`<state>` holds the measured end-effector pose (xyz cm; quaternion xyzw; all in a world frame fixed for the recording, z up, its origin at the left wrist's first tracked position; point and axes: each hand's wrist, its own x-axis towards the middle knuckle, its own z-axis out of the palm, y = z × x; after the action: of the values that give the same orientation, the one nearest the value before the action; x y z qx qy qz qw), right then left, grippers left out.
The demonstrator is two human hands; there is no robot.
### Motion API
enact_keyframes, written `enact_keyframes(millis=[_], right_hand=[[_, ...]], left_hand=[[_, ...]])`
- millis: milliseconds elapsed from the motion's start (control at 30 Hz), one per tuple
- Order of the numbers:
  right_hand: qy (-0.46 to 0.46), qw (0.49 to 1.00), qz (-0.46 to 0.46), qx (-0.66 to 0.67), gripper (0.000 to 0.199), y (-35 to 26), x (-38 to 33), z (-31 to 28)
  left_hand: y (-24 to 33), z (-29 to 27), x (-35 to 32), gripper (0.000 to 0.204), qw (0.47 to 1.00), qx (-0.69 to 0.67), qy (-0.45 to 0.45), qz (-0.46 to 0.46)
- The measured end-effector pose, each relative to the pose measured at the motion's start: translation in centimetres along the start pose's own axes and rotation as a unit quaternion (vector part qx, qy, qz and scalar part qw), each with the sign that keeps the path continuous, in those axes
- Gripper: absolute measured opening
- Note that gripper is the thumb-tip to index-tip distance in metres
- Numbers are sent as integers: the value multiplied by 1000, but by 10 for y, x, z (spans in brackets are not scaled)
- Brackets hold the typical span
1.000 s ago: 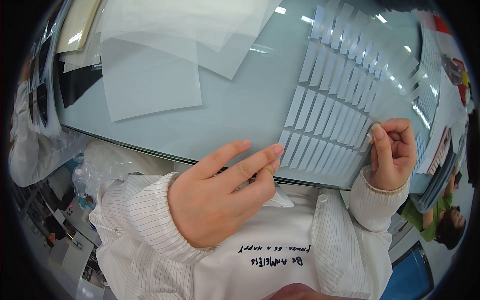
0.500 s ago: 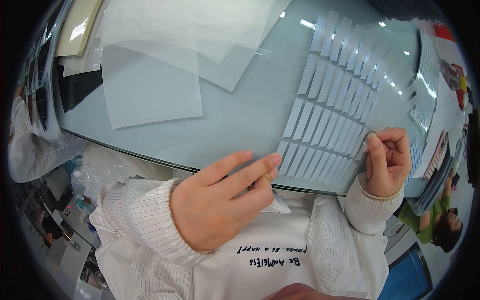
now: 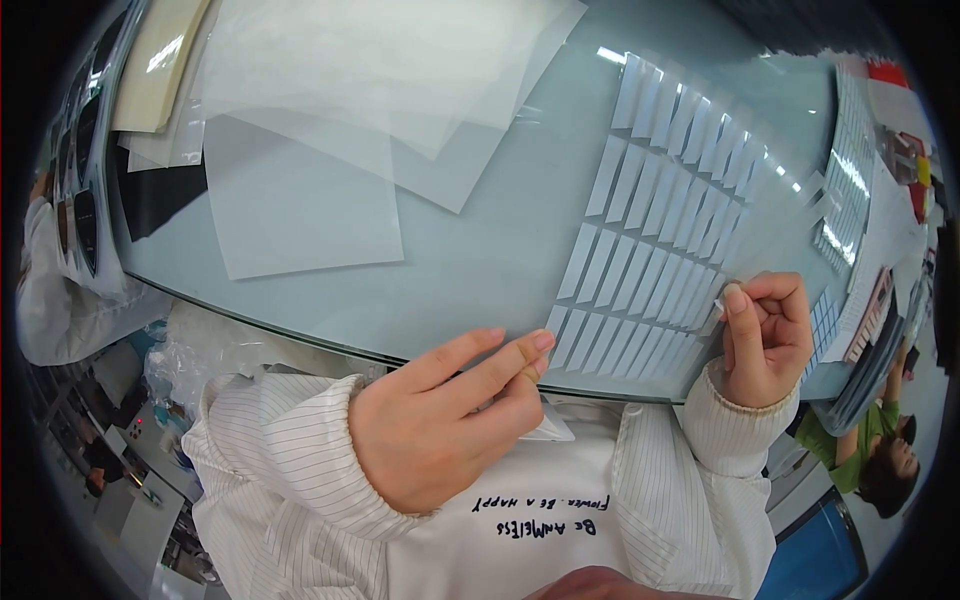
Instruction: Packaging small sheets of components into transparent plastic bags at a workstation.
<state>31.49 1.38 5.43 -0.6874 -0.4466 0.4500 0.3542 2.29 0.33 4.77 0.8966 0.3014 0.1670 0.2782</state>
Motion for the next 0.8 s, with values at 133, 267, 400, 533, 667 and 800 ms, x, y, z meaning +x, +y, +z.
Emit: enact_keyframes(millis=[133, 267, 400, 533, 667, 800], right_hand=[[-7, 1000, -12, 5, 13, 2, 0, 0], [-4, 1000, -5, -22, 13, 1, -3, 0], [-8, 1000, 0, -11, 13, 2, -1, -1], [-5, 1000, 2, -11, 13, 0, -4, 0], [19, 998, -42, -33, 13, 6, -4, 5], [19, 999, -37, -30, 13, 5, -3, 6]], left_hand=[[1, 1, 1, 12, 1000, 6, 9, -3], [2, 1, 2, 9, 1000, 12, 13, -12], [3, 2, 4, 7, 1000, 15, 17, -22], [4, 2, 2, 6, 999, 25, 30, -17], [4, 3, 2, 5, 999, 30, 26, -4], [4, 3, 2, 4, 999, 21, 26, -13]])
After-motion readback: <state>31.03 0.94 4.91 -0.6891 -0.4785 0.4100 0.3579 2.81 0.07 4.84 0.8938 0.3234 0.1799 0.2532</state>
